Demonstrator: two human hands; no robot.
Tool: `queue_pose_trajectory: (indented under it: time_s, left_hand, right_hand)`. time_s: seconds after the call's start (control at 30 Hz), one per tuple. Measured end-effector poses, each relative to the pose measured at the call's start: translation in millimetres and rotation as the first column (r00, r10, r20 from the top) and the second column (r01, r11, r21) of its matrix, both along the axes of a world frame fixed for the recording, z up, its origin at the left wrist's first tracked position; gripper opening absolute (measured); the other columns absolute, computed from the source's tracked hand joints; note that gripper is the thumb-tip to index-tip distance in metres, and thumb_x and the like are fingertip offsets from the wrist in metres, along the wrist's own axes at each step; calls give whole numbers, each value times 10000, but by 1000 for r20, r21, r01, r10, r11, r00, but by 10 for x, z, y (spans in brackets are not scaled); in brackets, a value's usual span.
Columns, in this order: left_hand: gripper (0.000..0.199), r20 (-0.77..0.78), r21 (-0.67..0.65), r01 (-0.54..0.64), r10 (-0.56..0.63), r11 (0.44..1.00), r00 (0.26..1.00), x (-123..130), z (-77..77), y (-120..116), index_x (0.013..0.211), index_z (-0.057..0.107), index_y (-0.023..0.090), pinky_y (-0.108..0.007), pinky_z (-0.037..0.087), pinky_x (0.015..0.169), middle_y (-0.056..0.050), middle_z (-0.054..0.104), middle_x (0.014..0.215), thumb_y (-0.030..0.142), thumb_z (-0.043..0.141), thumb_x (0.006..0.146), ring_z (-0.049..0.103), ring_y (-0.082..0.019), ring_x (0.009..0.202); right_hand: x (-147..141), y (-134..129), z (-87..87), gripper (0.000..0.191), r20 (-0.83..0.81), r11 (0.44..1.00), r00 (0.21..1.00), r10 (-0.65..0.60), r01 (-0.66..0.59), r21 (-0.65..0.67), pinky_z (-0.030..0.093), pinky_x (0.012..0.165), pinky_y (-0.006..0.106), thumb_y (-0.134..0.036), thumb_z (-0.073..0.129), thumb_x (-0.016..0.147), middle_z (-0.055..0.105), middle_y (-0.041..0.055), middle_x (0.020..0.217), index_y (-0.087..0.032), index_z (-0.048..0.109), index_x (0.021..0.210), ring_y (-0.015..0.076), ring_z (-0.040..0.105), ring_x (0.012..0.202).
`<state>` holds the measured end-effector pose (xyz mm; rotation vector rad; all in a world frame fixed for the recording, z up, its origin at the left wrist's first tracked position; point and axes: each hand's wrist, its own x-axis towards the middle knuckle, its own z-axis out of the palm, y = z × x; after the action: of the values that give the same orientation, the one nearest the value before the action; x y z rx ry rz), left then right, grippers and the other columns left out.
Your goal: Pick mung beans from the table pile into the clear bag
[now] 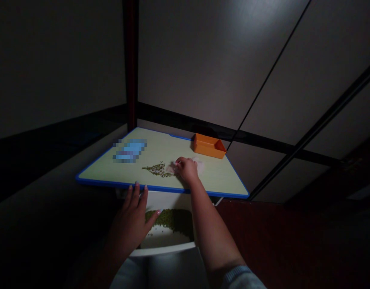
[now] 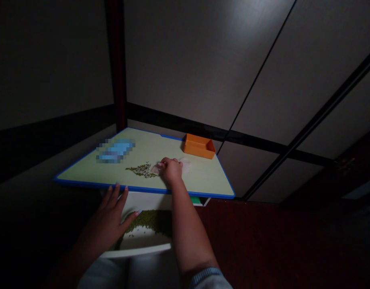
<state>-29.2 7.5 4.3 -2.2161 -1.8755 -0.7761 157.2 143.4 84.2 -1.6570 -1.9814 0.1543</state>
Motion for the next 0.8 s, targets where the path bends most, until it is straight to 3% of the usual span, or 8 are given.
queue_pose_trajectory:
  time_s: [0.1, 0.17, 0.27, 0.37, 0.43, 0.6, 0.8]
  left_hand:
    - [801, -5, -5, -2, 2, 1000, 1000, -4, -2, 3, 1390, 374, 56, -491, 353, 1088, -232, 250, 1528, 603, 397, 805, 168, -363, 1435]
    - [792, -10, -4, -4, 4, 1000, 1000, -4, 0, 2, 1391, 372, 59, -489, 361, 1082, -228, 257, 1527, 599, 389, 812, 172, -362, 1434]
    - [786, -20, 4, -1, 1, 1000, 1000, -1, 3, -1, 1387, 379, 58, -484, 362, 1082, -230, 273, 1520, 596, 391, 814, 178, -361, 1433]
    - [788, -30, 11, 3, -2, 1000, 1000, -1, -1, 1, 1385, 384, 59, -480, 379, 1069, -242, 275, 1515, 599, 397, 812, 193, -365, 1429]
    - [794, -33, 18, 1, -1, 1000, 999, -4, -8, 5, 1384, 386, 59, -476, 391, 1058, -247, 278, 1512, 607, 399, 809, 203, -368, 1426]
    - [803, -40, 28, 2, -1, 1000, 999, -11, -24, 8, 1387, 383, 67, -474, 395, 1054, -247, 296, 1505, 619, 400, 803, 222, -369, 1421]
    - [798, -34, 34, 0, 1, 999, 999, -8, -21, 10, 1381, 390, 62, -478, 402, 1046, -251, 281, 1509, 613, 400, 804, 215, -373, 1421]
  right_hand:
    - [74, -12, -15, 112, -55, 995, 994, 98, -97, 28, 344, 808, 280, -260, 579, 866, 687, 10, 813, -236, 686, 883, 170, 547, 873]
    - [171, -34, -17, 108, -128, 994, 987, 96, -89, 60, 361, 763, 256, -238, 581, 851, 676, 8, 803, -218, 683, 878, 157, 547, 826]
    - [353, -94, -3, 112, -229, 998, 973, -29, 40, 44, 370, 689, 230, -247, 570, 847, 670, 4, 801, -202, 670, 867, 138, 553, 745]
    - [496, -168, 14, 104, -185, 977, 959, -214, 204, -69, 346, 634, 232, -260, 582, 835, 674, 12, 768, -204, 668, 851, 141, 556, 697]
    - [542, -202, 16, 93, -138, 961, 953, -269, 256, -105, 333, 623, 235, -257, 591, 824, 684, 22, 787, -213, 670, 845, 145, 559, 703]
    - [536, -215, -6, 81, -150, 968, 965, -215, 189, -165, 326, 616, 224, -264, 588, 823, 683, -3, 737, -229, 660, 825, 126, 553, 658]
    - [526, -230, -9, 99, -152, 981, 975, -160, 139, -138, 330, 609, 224, -279, 587, 818, 692, -1, 749, -226, 670, 810, 126, 554, 651]
